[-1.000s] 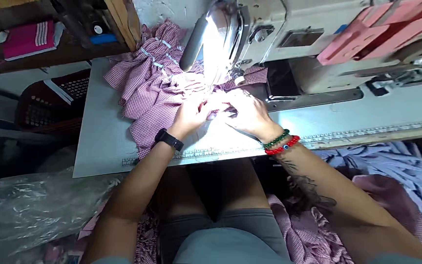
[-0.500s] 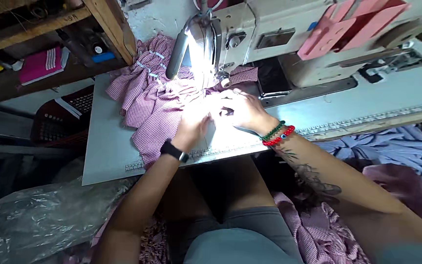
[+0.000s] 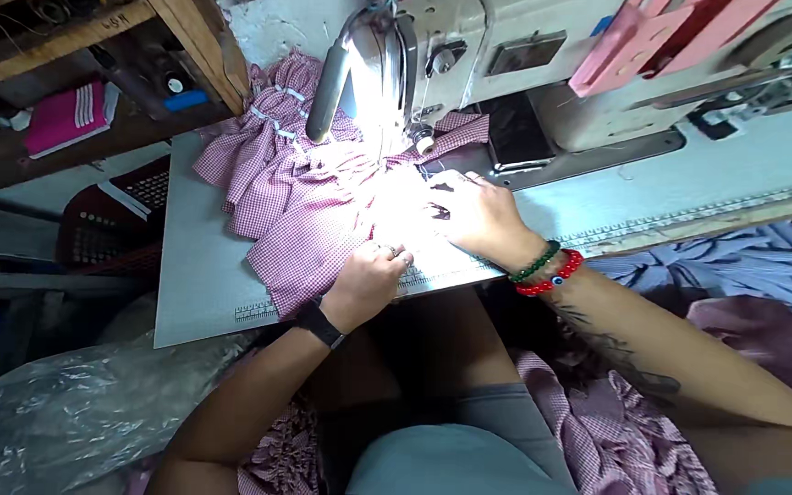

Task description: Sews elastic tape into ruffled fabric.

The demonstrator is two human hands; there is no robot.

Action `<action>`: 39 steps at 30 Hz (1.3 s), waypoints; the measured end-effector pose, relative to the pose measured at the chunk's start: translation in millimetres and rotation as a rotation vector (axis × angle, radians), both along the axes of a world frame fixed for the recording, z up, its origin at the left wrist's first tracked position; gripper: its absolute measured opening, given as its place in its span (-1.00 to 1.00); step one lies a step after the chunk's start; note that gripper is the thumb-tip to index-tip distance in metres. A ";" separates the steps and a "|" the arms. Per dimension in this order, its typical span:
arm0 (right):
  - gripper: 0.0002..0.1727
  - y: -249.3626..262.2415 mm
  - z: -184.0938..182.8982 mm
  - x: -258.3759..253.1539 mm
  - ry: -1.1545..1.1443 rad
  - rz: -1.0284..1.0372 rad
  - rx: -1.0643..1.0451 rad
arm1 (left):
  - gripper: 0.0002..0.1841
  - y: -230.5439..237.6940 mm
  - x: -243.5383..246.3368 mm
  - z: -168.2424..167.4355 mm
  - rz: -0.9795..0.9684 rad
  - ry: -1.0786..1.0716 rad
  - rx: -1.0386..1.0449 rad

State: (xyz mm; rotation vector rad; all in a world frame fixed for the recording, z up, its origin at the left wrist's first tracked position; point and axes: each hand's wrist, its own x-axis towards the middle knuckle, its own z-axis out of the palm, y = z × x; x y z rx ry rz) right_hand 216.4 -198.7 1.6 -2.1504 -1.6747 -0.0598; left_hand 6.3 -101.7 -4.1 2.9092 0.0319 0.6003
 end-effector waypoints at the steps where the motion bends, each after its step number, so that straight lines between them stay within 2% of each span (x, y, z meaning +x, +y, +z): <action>1: -0.68 0.9 1.6 -0.2 -0.006 -0.012 -0.021 | -0.79 0.1 0.1 0.2 0.000 -0.003 0.004; 6: -0.70 1.9 3.7 -2.0 -0.012 -0.049 -0.044 | -0.79 2.4 -0.4 1.6 -0.016 0.010 0.009; 10: -0.51 11.8 4.9 4.6 0.015 -0.052 -0.086 | -0.79 6.1 3.4 4.7 -0.008 0.021 0.011; 15: -0.60 19.4 2.3 8.8 -0.005 -0.002 -0.063 | -0.79 14.2 8.0 1.8 0.016 0.011 -0.008; 22: -0.55 32.6 5.5 17.7 0.006 -0.027 -0.111 | -0.79 27.0 17.5 -0.3 0.046 0.019 -0.042; 33: -0.62 64.6 19.2 24.5 0.044 -0.098 -0.209 | -0.86 53.3 40.1 -3.8 0.077 -0.079 -0.110; 39: -0.69 85.1 14.7 32.9 0.067 -0.124 -0.111 | -0.87 73.3 53.2 -6.4 0.079 -0.124 -0.161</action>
